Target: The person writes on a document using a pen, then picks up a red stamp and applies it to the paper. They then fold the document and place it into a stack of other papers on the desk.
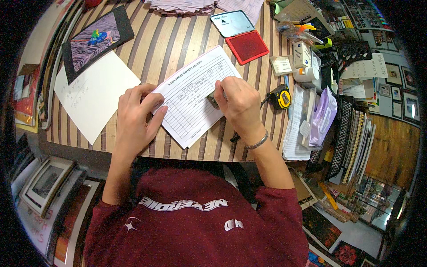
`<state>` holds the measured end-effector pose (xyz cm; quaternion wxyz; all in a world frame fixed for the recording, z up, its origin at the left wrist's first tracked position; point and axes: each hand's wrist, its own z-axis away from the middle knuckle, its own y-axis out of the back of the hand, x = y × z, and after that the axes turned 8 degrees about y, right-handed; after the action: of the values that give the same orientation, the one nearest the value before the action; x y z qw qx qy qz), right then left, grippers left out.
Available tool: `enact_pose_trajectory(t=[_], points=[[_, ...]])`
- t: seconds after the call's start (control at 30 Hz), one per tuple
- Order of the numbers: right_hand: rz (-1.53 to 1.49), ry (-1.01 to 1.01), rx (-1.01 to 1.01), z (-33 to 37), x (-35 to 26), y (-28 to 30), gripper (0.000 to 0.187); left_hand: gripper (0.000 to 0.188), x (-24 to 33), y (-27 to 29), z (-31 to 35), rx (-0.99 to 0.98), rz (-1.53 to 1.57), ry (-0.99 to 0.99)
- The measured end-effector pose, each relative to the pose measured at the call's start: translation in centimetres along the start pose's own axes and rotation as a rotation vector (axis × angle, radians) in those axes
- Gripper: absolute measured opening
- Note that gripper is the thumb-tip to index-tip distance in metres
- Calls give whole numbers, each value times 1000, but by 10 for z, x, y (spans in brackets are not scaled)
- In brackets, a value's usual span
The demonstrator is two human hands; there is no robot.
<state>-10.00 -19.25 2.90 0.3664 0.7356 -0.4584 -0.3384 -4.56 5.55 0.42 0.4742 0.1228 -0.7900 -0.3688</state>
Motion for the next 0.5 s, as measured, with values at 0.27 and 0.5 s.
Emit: enact_pose_trajectory(t=[0.27,0.5], points=[[33,-31,3,3,-1,-1,22,19,1,0,0,-1,9,-1],[-261,-333,517,-4,35,35,18,19,-1,1,-4,7,14,14]])
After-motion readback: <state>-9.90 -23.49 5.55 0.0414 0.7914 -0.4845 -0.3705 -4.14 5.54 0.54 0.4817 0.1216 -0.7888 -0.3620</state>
